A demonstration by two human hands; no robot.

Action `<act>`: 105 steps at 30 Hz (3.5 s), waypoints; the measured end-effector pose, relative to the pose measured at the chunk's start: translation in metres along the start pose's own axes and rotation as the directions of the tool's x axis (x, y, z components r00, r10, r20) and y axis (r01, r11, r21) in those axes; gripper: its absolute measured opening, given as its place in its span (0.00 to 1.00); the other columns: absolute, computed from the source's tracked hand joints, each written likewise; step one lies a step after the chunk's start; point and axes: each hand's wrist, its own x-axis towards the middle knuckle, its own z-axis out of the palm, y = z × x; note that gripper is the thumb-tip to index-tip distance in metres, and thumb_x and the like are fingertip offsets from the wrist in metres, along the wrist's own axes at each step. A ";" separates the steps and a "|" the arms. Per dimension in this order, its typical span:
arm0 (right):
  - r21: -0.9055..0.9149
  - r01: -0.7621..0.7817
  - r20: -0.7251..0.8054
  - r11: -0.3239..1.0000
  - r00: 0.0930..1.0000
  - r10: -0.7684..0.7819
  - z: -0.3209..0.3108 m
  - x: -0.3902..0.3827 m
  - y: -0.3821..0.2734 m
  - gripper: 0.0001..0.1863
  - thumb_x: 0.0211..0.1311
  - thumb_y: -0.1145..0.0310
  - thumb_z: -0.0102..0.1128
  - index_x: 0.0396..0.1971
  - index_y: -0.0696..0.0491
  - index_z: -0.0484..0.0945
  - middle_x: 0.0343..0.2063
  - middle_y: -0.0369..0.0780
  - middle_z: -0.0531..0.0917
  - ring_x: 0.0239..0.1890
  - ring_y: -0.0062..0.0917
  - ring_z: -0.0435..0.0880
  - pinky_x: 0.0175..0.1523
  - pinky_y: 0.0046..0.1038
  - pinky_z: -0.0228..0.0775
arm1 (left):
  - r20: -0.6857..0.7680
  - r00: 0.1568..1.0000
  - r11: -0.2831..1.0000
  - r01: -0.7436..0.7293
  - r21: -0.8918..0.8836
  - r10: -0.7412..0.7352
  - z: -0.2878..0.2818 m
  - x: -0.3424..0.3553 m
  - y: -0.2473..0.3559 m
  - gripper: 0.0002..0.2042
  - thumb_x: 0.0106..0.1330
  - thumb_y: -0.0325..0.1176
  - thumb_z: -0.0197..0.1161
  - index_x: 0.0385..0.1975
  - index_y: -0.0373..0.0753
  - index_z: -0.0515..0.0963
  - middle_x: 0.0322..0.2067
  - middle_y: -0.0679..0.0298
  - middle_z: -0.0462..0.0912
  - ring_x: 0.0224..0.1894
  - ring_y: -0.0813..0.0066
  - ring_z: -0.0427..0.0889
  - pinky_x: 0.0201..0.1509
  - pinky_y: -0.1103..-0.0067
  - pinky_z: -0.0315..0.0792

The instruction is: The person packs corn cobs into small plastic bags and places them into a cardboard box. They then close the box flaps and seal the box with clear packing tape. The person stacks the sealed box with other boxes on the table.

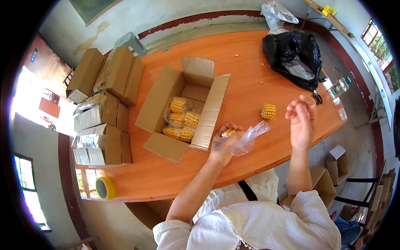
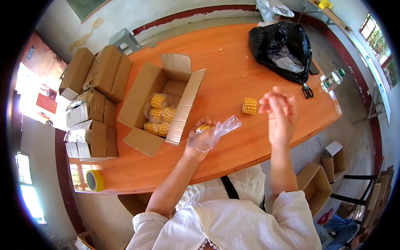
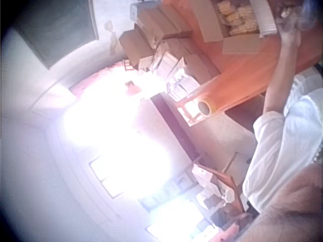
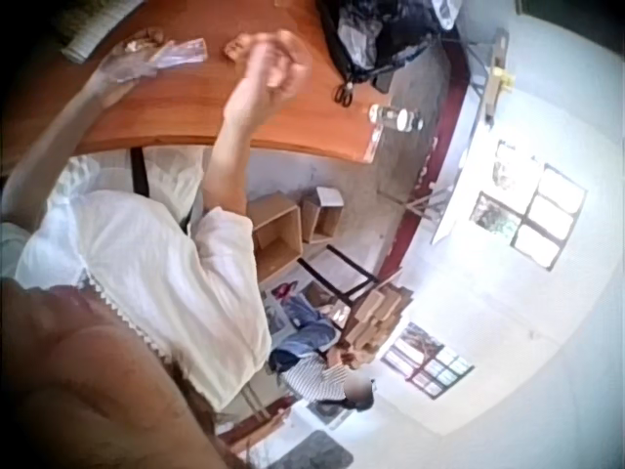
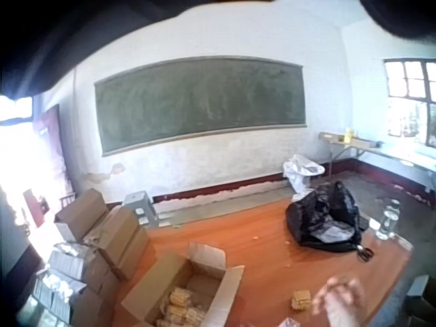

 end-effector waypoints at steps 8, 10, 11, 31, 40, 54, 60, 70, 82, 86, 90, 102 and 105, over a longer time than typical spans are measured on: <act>-0.559 -0.181 0.333 0.809 0.844 0.420 0.014 -0.023 0.020 0.28 0.43 0.73 0.73 0.50 0.50 0.77 0.34 0.32 0.77 0.33 0.14 0.72 0.34 0.16 0.66 | -0.013 1.000 0.999 0.006 -0.048 -0.007 -0.005 0.003 -0.007 0.13 0.55 0.18 0.65 0.36 0.39 0.71 0.37 0.65 0.76 0.42 0.74 0.77 0.46 0.78 0.76; -0.520 -0.036 0.384 0.853 0.882 0.272 0.045 -0.027 0.017 0.24 0.45 0.73 0.72 0.46 0.51 0.79 0.32 0.33 0.76 0.31 0.15 0.72 0.33 0.17 0.66 | -0.063 0.998 1.000 0.030 -0.003 -0.030 0.002 -0.001 -0.001 0.13 0.54 0.17 0.65 0.36 0.38 0.71 0.37 0.64 0.76 0.42 0.74 0.77 0.45 0.78 0.76; -0.546 0.077 0.410 0.834 0.893 0.186 0.044 -0.030 0.022 0.21 0.45 0.74 0.71 0.43 0.52 0.80 0.32 0.33 0.76 0.31 0.16 0.73 0.33 0.18 0.67 | -0.088 0.995 0.999 0.045 0.017 -0.043 0.004 -0.001 0.000 0.14 0.53 0.17 0.65 0.36 0.38 0.71 0.37 0.64 0.76 0.42 0.74 0.77 0.45 0.78 0.76; -0.463 -0.093 0.214 0.881 0.953 0.213 0.027 -0.024 0.035 0.05 0.50 0.79 0.63 0.26 0.56 0.76 0.27 0.33 0.77 0.29 0.14 0.76 0.34 0.16 0.68 | 0.171 0.885 0.678 -0.445 0.585 0.434 0.023 -0.014 0.000 0.15 0.52 0.20 0.68 0.37 0.36 0.71 0.31 0.67 0.77 0.33 0.85 0.75 0.38 0.85 0.71; -0.558 -0.027 0.335 0.830 0.907 0.254 0.025 -0.016 0.014 0.05 0.51 0.78 0.63 0.29 0.56 0.79 0.27 0.35 0.82 0.31 0.16 0.79 0.37 0.19 0.71 | 0.282 0.924 0.757 -0.374 0.536 0.258 0.027 -0.015 0.004 0.27 0.50 0.23 0.68 0.50 0.37 0.62 0.40 0.63 0.71 0.42 0.79 0.72 0.45 0.83 0.69; -0.624 -0.131 0.260 0.771 0.895 0.363 0.021 -0.019 -0.006 0.15 0.66 0.76 0.48 0.52 0.58 0.70 0.46 0.43 0.80 0.51 0.29 0.80 0.51 0.28 0.74 | 0.289 0.881 0.694 -0.473 0.543 0.375 0.019 -0.008 -0.001 0.24 0.49 0.16 0.65 0.45 0.36 0.64 0.46 0.58 0.71 0.52 0.69 0.74 0.60 0.72 0.70; -0.684 -0.182 0.188 0.706 0.891 0.412 0.032 -0.024 -0.004 0.21 0.63 0.73 0.57 0.56 0.57 0.68 0.48 0.45 0.80 0.53 0.31 0.79 0.52 0.31 0.74 | 0.391 0.770 0.345 -0.595 0.726 0.504 0.025 -0.013 0.009 0.22 0.46 0.16 0.67 0.43 0.37 0.75 0.46 0.58 0.75 0.48 0.65 0.78 0.53 0.72 0.75; -0.760 -0.077 0.250 0.645 0.882 0.400 0.049 -0.017 0.003 0.38 0.43 0.74 0.72 0.59 0.55 0.65 0.52 0.44 0.77 0.52 0.30 0.79 0.50 0.28 0.73 | 0.483 0.646 0.201 -0.698 0.687 0.592 0.027 -0.018 0.010 0.32 0.45 0.17 0.69 0.55 0.37 0.69 0.42 0.59 0.77 0.45 0.65 0.78 0.48 0.75 0.75; -0.616 0.237 0.561 0.751 0.802 0.207 0.131 0.086 0.014 0.44 0.46 0.74 0.67 0.64 0.52 0.54 0.51 0.49 0.76 0.49 0.29 0.79 0.55 0.30 0.70 | 0.297 0.843 0.397 -0.485 0.779 0.448 0.027 -0.023 0.002 0.36 0.51 0.33 0.72 0.60 0.35 0.61 0.56 0.52 0.65 0.56 0.58 0.68 0.57 0.69 0.68; -0.693 0.276 0.613 0.666 0.712 0.342 0.167 0.094 0.068 0.39 0.46 0.70 0.69 0.59 0.50 0.57 0.43 0.47 0.79 0.40 0.32 0.82 0.42 0.31 0.74 | 0.307 0.832 0.391 -0.502 0.771 0.462 0.023 -0.021 0.001 0.35 0.51 0.32 0.71 0.59 0.35 0.61 0.55 0.52 0.66 0.55 0.58 0.69 0.57 0.69 0.68; -0.777 0.345 0.601 0.527 0.656 0.457 0.174 0.111 0.088 0.38 0.44 0.71 0.70 0.56 0.49 0.58 0.42 0.45 0.78 0.42 0.33 0.80 0.45 0.31 0.72 | 0.339 0.812 0.353 -0.529 0.772 0.476 0.021 -0.018 -0.001 0.34 0.52 0.30 0.70 0.59 0.36 0.62 0.54 0.52 0.66 0.55 0.59 0.69 0.57 0.69 0.69; -0.826 0.428 0.555 0.368 0.499 0.665 0.173 0.093 0.095 0.37 0.47 0.67 0.70 0.56 0.51 0.58 0.41 0.45 0.80 0.44 0.37 0.79 0.46 0.36 0.72 | 0.320 0.843 0.403 -0.498 0.768 0.431 0.027 -0.022 -0.002 0.32 0.52 0.29 0.70 0.57 0.35 0.63 0.52 0.52 0.68 0.54 0.60 0.70 0.56 0.70 0.70; -0.815 0.424 0.566 0.396 0.430 0.704 0.180 0.090 0.093 0.36 0.48 0.68 0.69 0.56 0.53 0.58 0.42 0.47 0.79 0.45 0.40 0.79 0.47 0.37 0.72 | 0.320 0.835 0.385 -0.503 0.774 0.448 0.024 -0.019 -0.003 0.32 0.51 0.29 0.70 0.57 0.34 0.64 0.51 0.53 0.68 0.54 0.60 0.70 0.55 0.69 0.71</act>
